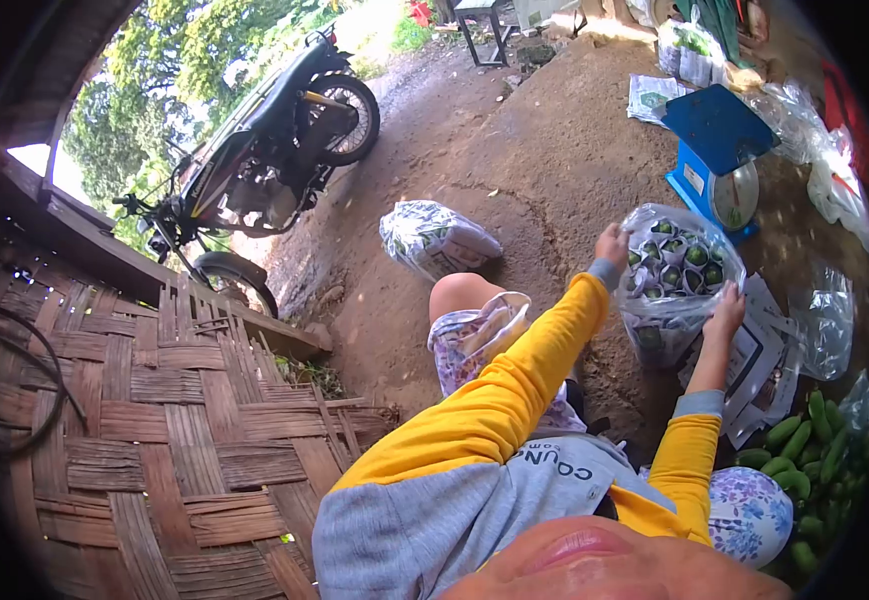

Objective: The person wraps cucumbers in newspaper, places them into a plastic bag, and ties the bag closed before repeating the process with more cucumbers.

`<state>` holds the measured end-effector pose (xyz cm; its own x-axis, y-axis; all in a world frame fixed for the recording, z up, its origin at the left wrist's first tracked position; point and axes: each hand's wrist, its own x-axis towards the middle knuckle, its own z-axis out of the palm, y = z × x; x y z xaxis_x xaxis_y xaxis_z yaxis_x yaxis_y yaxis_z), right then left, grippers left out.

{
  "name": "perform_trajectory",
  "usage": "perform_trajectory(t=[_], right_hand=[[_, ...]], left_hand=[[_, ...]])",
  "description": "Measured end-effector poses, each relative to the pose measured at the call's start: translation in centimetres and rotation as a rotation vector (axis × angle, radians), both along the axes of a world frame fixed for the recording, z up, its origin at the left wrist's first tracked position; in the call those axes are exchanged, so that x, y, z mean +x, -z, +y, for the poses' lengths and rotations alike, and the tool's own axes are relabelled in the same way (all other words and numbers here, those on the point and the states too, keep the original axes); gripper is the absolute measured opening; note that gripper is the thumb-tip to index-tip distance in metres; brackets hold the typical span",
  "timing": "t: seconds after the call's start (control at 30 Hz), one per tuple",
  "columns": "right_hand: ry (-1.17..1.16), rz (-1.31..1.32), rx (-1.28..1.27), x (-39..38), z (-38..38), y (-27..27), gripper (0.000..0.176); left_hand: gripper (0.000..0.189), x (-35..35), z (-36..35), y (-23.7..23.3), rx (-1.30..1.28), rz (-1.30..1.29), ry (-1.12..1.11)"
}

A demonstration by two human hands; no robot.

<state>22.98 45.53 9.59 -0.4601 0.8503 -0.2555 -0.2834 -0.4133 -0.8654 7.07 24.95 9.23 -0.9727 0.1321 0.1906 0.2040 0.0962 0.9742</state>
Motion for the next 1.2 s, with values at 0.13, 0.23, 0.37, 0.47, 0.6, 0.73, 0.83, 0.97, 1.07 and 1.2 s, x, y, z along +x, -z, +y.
perform_trajectory(t=[0.13,0.23,0.37,0.47,0.6,0.73,0.83,0.97,1.07,1.2], right_hand=[[-0.146,0.22,-0.117,-0.7,0.1,-3.4,0.023],[-0.152,0.347,-0.189,-0.2,1.5,-5.3,0.018],[-0.351,0.325,-0.074,2.2,-1.0,-10.1,0.014],[-0.416,0.211,-0.072,2.3,-1.8,-9.5,0.017],[-0.574,0.04,-0.143,2.8,0.5,-4.7,0.021],[-0.416,0.211,-0.37,5.4,5.3,0.1,0.039],[-0.376,0.299,-0.382,5.4,5.2,0.9,0.04],[-0.183,0.398,-0.446,5.8,2.8,0.0,0.032],[-0.007,0.252,-0.424,6.7,1.3,0.1,0.03],[-0.068,0.255,-0.268,9.1,1.5,2.5,0.053]], left_hand=[[0.011,3.8,-1.9,-7.5,0.296,-0.309,0.184],[0.011,5.6,-1.7,-10.9,0.388,-0.36,0.252],[0.011,7.7,-2.5,-11.3,0.45,-0.436,0.32],[0.013,7.3,-3.3,-6.1,0.384,-0.45,0.241],[0.015,5.5,-3.9,2.3,0.235,-0.384,0.042],[0.016,2.8,-7.4,1.7,0.546,-0.691,-0.04],[0.008,3.9,-9.4,-2.3,0.781,-0.982,-0.165],[0.009,4.7,-9.6,-1.9,0.73,-0.841,-0.514],[0.008,6.4,-9.2,1.4,0.527,-0.648,-0.565],[0.038,7.3,-9.3,8.6,0.636,-0.348,-0.212]])
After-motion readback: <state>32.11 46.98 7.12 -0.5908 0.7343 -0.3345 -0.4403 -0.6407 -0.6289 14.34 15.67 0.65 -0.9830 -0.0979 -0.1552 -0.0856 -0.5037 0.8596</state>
